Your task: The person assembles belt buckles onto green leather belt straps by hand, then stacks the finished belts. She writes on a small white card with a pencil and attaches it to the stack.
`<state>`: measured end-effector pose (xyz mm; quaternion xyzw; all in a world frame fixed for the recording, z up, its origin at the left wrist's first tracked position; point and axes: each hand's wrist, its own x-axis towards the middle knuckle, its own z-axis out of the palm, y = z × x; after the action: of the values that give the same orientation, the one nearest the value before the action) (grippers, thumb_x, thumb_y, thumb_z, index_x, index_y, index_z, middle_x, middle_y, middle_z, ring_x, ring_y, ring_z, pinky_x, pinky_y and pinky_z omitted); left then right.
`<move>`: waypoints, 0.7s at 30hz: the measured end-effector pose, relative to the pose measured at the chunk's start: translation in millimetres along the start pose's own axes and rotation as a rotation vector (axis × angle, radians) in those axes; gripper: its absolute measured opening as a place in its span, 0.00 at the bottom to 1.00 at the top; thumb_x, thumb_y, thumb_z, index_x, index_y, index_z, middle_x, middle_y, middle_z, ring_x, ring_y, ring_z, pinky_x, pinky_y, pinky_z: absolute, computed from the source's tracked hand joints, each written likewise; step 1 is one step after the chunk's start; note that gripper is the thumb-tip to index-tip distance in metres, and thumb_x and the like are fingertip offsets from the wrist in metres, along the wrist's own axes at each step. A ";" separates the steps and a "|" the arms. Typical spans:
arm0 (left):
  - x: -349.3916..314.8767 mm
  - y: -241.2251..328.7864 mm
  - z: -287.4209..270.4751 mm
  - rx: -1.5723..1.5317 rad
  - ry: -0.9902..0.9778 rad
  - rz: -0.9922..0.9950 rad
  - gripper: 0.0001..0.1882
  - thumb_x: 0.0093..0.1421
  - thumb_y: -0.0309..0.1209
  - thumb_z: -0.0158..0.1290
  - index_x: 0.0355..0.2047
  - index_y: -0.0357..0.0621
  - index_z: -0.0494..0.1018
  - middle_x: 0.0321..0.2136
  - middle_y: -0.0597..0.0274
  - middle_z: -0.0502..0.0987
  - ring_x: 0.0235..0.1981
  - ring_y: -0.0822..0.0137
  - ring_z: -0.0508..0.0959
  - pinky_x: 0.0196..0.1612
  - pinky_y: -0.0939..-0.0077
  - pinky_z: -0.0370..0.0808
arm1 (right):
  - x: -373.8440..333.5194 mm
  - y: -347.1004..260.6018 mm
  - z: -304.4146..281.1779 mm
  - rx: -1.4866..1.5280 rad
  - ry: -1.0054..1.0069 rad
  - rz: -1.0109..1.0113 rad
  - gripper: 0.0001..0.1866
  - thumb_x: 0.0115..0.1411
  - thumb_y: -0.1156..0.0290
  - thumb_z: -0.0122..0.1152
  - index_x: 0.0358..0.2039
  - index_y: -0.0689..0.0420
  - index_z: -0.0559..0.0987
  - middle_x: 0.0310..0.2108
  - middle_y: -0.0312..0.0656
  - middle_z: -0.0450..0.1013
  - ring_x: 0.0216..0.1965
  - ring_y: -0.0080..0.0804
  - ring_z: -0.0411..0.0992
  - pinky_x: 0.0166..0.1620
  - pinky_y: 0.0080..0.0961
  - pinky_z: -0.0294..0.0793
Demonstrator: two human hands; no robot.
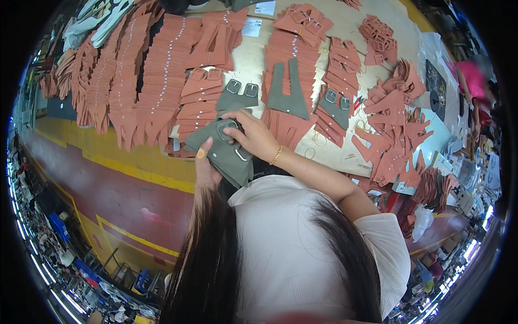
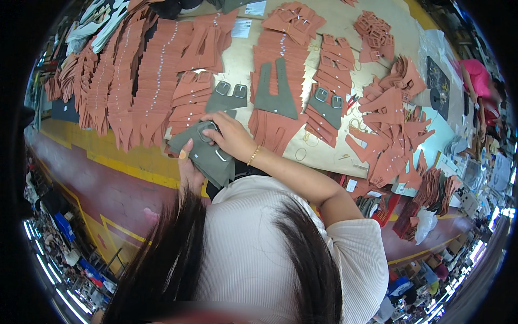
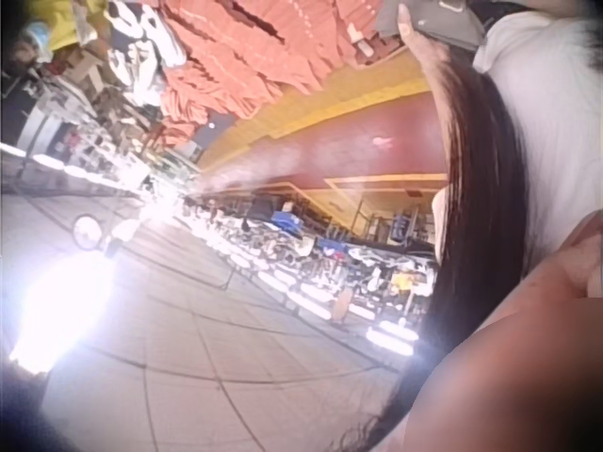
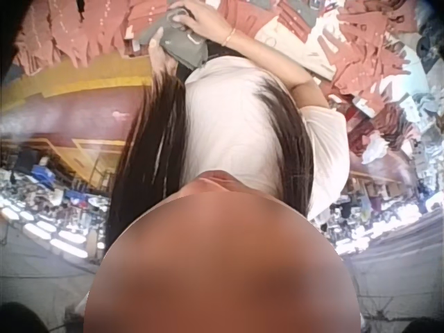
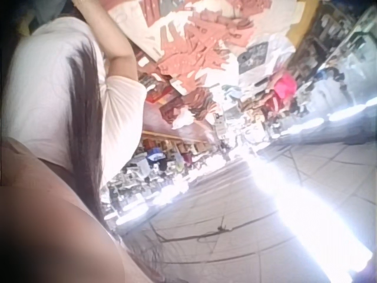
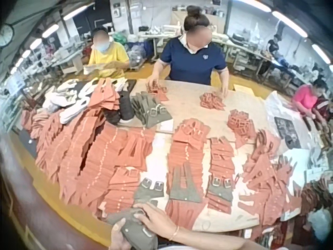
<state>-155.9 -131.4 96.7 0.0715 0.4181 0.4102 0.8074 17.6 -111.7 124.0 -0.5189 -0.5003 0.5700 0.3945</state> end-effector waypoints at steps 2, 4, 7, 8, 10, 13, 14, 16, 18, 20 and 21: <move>0.3 -0.3 -2.5 -0.027 -0.039 0.003 0.31 0.59 0.39 0.52 0.59 0.38 0.58 0.50 0.53 0.70 0.50 0.59 0.73 0.56 0.57 0.70 | -1.7 -0.4 4.7 0.060 0.031 0.003 0.14 0.61 0.72 0.56 0.47 0.58 0.71 0.39 0.44 0.68 0.28 0.32 0.76 0.33 0.25 0.75; -3.4 3.2 -8.6 -0.081 -0.114 -0.069 0.32 0.58 0.38 0.54 0.59 0.39 0.57 0.51 0.53 0.69 0.51 0.57 0.72 0.57 0.56 0.68 | -2.8 2.5 6.8 0.039 0.079 -0.006 0.13 0.62 0.72 0.55 0.47 0.58 0.70 0.39 0.45 0.67 0.29 0.34 0.75 0.34 0.27 0.75; -7.2 3.6 -15.3 -0.071 -0.199 -0.025 0.36 0.57 0.41 0.57 0.60 0.39 0.57 0.52 0.52 0.69 0.54 0.56 0.70 0.58 0.55 0.67 | 0.8 9.8 12.9 -0.062 0.136 -0.061 0.12 0.62 0.71 0.54 0.46 0.58 0.71 0.37 0.46 0.66 0.37 0.41 0.71 0.40 0.32 0.72; -7.6 4.5 -16.2 -0.079 -0.249 -0.009 0.36 0.56 0.42 0.58 0.60 0.39 0.56 0.53 0.52 0.69 0.54 0.56 0.70 0.58 0.55 0.68 | 3.1 12.8 15.9 -0.104 0.167 -0.098 0.13 0.61 0.70 0.54 0.46 0.58 0.71 0.37 0.46 0.66 0.38 0.42 0.70 0.42 0.33 0.71; -8.4 7.8 -15.3 0.027 -0.141 -0.026 0.37 0.56 0.44 0.58 0.59 0.39 0.57 0.52 0.53 0.69 0.53 0.56 0.71 0.56 0.55 0.70 | 5.4 19.8 21.4 -0.178 0.190 -0.106 0.13 0.61 0.70 0.54 0.46 0.58 0.71 0.38 0.46 0.66 0.42 0.44 0.69 0.45 0.35 0.69; -13.0 12.1 -8.1 0.042 -0.107 -0.076 0.36 0.57 0.46 0.57 0.58 0.39 0.57 0.48 0.54 0.70 0.51 0.56 0.72 0.53 0.56 0.73 | 3.8 32.5 25.1 -0.236 0.205 -0.255 0.14 0.60 0.68 0.56 0.45 0.58 0.71 0.38 0.47 0.66 0.45 0.46 0.66 0.48 0.38 0.67; -14.8 13.6 -5.4 0.024 -0.135 -0.082 0.35 0.57 0.46 0.57 0.58 0.39 0.57 0.47 0.55 0.71 0.51 0.56 0.72 0.52 0.57 0.74 | 3.9 37.9 22.8 -0.232 0.183 -0.245 0.15 0.60 0.67 0.56 0.45 0.58 0.71 0.38 0.47 0.66 0.45 0.46 0.66 0.49 0.38 0.66; -16.5 14.4 -1.7 -0.007 -0.172 -0.056 0.31 0.59 0.43 0.54 0.56 0.41 0.58 0.44 0.55 0.69 0.49 0.57 0.72 0.53 0.59 0.73 | 7.0 51.6 10.8 -0.220 0.169 -0.296 0.16 0.59 0.66 0.57 0.45 0.58 0.71 0.39 0.48 0.67 0.44 0.47 0.67 0.49 0.38 0.66; -13.9 15.9 -2.5 -0.060 -0.213 -0.075 0.28 0.60 0.42 0.53 0.55 0.41 0.58 0.43 0.55 0.69 0.47 0.57 0.71 0.54 0.61 0.72 | 12.2 72.6 -20.0 -0.316 0.262 -0.183 0.16 0.59 0.65 0.57 0.46 0.58 0.72 0.42 0.48 0.67 0.47 0.46 0.66 0.51 0.37 0.65; -4.9 19.8 -7.9 -0.136 -0.245 -0.146 0.29 0.60 0.43 0.54 0.54 0.39 0.58 0.42 0.55 0.69 0.46 0.58 0.71 0.52 0.63 0.73 | 18.5 97.8 -64.4 -0.622 0.416 0.055 0.20 0.57 0.62 0.61 0.48 0.57 0.71 0.43 0.50 0.67 0.48 0.49 0.66 0.52 0.39 0.64; -0.9 20.2 -11.3 -0.172 -0.262 -0.178 0.30 0.59 0.42 0.54 0.54 0.38 0.58 0.42 0.55 0.69 0.44 0.59 0.72 0.51 0.65 0.74 | 16.2 109.7 -83.5 -0.772 0.514 0.123 0.23 0.55 0.61 0.63 0.48 0.57 0.70 0.44 0.51 0.68 0.48 0.51 0.66 0.52 0.40 0.65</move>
<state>-176.7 -121.4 99.3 0.0177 0.2772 0.3585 0.8913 105.1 -103.2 16.6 -0.7807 -0.5301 0.2175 0.2494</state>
